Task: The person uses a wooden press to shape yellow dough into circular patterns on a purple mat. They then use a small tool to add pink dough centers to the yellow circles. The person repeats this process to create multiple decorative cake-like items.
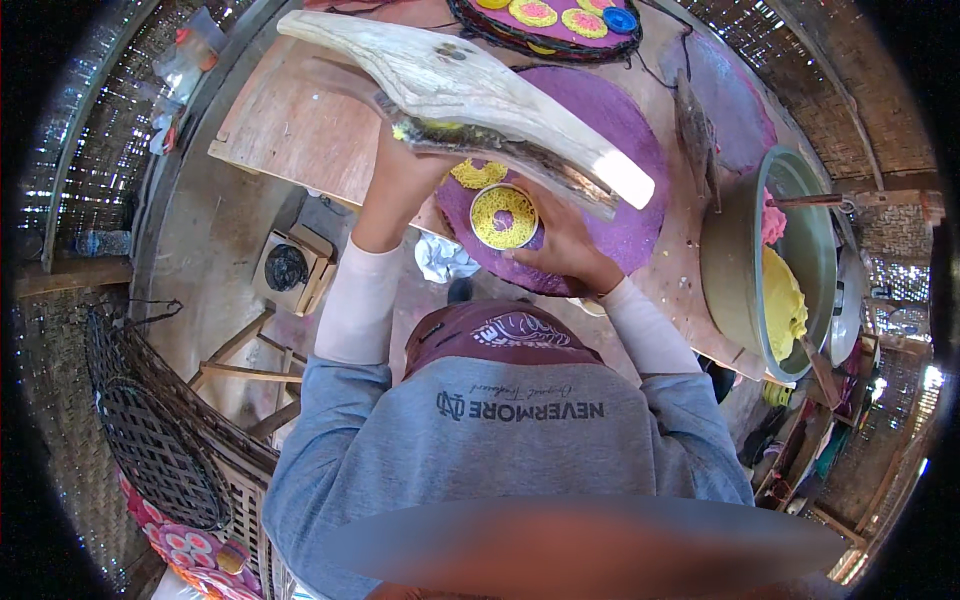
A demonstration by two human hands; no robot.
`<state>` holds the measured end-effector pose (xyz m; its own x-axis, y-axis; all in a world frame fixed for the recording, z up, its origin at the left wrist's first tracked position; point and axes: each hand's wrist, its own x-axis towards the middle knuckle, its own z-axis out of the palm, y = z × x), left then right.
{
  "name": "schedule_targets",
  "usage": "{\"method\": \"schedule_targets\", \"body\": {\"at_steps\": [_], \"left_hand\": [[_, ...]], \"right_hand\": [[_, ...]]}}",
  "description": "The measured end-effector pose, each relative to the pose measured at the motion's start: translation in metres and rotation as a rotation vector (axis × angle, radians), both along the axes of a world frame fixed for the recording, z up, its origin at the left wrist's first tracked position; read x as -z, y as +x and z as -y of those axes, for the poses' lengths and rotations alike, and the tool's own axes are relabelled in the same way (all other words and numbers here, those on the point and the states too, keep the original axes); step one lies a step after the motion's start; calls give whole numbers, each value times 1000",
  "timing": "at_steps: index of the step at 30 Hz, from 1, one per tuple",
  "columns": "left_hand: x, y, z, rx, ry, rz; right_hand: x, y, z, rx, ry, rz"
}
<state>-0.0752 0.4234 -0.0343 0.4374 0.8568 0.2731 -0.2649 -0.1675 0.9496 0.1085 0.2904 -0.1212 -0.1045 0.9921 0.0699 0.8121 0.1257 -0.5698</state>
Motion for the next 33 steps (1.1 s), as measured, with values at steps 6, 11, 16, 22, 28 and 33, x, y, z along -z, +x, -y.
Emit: {"method": "schedule_targets", "body": {"at_steps": [6,11,16,22,28,33], "left_hand": [[5,-1,1,-18,7,-54],[2,-2,0,-29,-61,-47],[3,5,-6,-11,-19,-30],[-7,38,-12,64,452,-98],[-54,73,-36,510,425,-209],[-51,102,-73,617,-342,815]], "right_hand": [[-3,1,1,-22,64,-70],[12,26,-6,171,60,-308],[40,67,-24,258,22,158],[-99,67,-21,112,-218,-1402],[-174,75,22,30,-530,-832],[-153,103,26,135,-727,-765]]}}
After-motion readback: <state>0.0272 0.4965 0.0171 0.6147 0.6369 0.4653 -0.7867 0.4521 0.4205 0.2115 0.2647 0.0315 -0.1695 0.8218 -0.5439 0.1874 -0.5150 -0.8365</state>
